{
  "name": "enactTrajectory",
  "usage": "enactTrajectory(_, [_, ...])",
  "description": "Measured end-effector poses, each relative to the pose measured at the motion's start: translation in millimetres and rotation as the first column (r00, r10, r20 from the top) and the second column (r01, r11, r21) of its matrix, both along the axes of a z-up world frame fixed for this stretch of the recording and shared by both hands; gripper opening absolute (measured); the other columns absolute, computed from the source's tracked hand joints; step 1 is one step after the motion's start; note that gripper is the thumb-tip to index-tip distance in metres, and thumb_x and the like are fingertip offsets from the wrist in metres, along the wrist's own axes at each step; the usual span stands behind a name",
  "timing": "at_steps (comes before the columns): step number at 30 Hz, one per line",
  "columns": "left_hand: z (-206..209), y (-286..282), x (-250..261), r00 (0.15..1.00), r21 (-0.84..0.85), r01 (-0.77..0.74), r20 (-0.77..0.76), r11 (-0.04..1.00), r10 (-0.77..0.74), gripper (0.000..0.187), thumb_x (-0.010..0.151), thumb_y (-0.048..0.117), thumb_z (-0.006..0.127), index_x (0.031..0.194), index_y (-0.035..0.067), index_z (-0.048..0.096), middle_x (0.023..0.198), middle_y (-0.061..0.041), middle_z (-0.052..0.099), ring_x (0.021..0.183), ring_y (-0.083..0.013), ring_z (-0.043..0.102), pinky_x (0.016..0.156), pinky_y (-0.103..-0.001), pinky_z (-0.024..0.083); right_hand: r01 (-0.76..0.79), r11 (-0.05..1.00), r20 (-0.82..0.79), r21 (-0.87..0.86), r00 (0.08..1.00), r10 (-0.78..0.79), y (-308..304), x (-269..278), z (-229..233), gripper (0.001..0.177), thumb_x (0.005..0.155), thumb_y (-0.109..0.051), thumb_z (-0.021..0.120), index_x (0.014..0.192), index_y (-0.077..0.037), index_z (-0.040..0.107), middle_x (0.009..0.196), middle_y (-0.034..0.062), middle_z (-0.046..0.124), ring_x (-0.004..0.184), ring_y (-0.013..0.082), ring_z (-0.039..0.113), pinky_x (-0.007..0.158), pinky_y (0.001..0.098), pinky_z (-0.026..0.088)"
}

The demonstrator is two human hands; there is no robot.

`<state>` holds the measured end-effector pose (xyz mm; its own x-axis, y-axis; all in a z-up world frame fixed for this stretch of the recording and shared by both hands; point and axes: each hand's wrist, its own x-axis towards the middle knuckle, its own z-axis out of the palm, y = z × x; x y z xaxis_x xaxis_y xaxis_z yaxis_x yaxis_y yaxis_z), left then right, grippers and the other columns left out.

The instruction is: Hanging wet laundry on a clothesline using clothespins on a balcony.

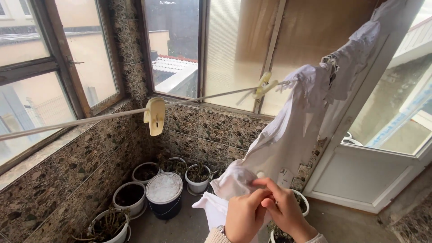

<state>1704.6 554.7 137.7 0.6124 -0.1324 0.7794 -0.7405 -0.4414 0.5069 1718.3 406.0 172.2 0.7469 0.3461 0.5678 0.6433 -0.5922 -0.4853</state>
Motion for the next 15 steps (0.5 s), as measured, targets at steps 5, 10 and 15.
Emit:
enactTrajectory(5, [11.3, 2.1, -19.6, 1.000, -0.035, 0.010, -0.029, 0.999, -0.011, 0.011, 0.099, 0.025, 0.060, 0.093, 0.018, 0.066, 0.071, -0.005, 0.071, 0.062, -0.0284, 0.068, 0.073, -0.042, 0.044, 0.043, 0.993, -0.028, -0.110, 0.999, -0.047, -44.3, -10.3, -30.5, 0.054, 0.075, -0.064, 0.066, 0.107, -0.022, 0.076, 0.057, -0.0004, 0.070, 0.048, 0.0096, 0.063, 0.052, 0.0300, 0.047])
enactTrajectory(10, [6.8, 4.7, -35.9, 0.994, -0.039, 0.035, -0.104, 0.999, -0.039, 0.015, 0.098, 0.030, 0.068, 0.090, 0.019, 0.073, 0.059, 0.000, 0.066, 0.044, -0.0205, 0.058, 0.049, -0.034, 0.044, 0.208, 0.938, -0.065, -0.278, 0.970, -0.234, -99.6, -30.9, -48.7, 0.021, 0.074, -0.050, 0.085, 0.078, -0.030, 0.083, 0.066, -0.0066, 0.081, 0.056, 0.0147, 0.071, 0.054, 0.0324, 0.046])
enactTrajectory(15, [-15.6, -6.9, -59.7, 0.896, 0.446, 0.253, -0.442, 0.858, -0.034, 0.066, 0.066, 0.074, 0.078, 0.110, 0.025, 0.067, 0.085, -0.010, 0.073, 0.081, -0.0369, 0.070, 0.071, -0.047, 0.052, 0.429, 0.752, 0.051, -0.501, 0.882, -0.469, -166.8, -74.0, -63.8, 0.036, 0.072, -0.053, 0.079, 0.061, -0.027, 0.057, 0.055, 0.0005, 0.067, 0.059, 0.0323, 0.062, 0.056, 0.0424, 0.045])
